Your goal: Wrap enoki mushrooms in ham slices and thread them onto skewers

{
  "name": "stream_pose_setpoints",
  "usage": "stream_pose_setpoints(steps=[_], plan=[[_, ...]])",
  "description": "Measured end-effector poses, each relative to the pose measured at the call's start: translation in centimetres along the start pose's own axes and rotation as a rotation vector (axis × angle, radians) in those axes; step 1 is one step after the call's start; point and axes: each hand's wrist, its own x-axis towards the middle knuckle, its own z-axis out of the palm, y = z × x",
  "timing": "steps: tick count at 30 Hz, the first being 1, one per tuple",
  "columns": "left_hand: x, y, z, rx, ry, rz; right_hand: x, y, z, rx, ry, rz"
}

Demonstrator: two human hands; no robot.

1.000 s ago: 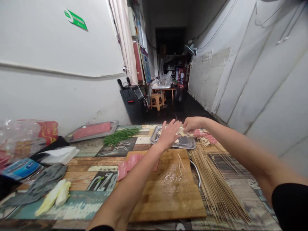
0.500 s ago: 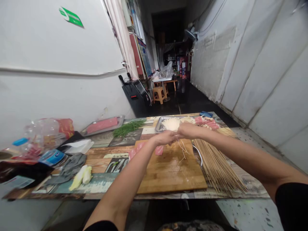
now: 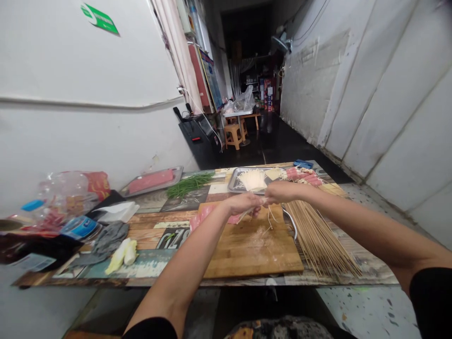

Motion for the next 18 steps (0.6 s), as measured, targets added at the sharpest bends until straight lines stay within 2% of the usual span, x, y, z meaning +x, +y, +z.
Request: stream_pose_setpoints(steps=[3,5,7,9,10,12,13,15,18], plan=[[-0.5,0.6,0.0,0.021,0.011,-0.027,-0.3,0.4,-0.2,-0.005,0.006,-0.002],[-1.4,1.2,-0.6,0.143,0.095,-0.036,-0.2,0.8,-0.5,0.091,0.08,-0.071],[-3.0,1.6,-1.9,0.316,0.25,-0.024,0.3,1.0,-0.4,0.276,0.281,-0.125],[-5.3,1.7,-3.3,0.416,0.425,0.016,1.5,0.4,0.5,0.418,0.498,-0.098],[-6.6,1.5,-3.8,0.425,0.51,0.028,2.2,-0.2,1.4,0.429,0.56,-0.066],[-9.3,0.6,-4.4,0.406,0.646,0.056,3.8,-1.9,3.8,0.33,0.519,-0.07],[-10.5,0.0,-4.4,0.397,0.671,0.06,4.5,-3.0,5.3,0.245,0.47,-0.131],[-12.5,-1.4,-3.7,0.376,0.708,0.059,5.7,-5.0,8.1,0.054,0.403,-0.236],[-14.6,-3.7,-2.3,0.282,0.789,0.05,6.9,-7.3,10.9,-0.109,0.356,-0.255]])
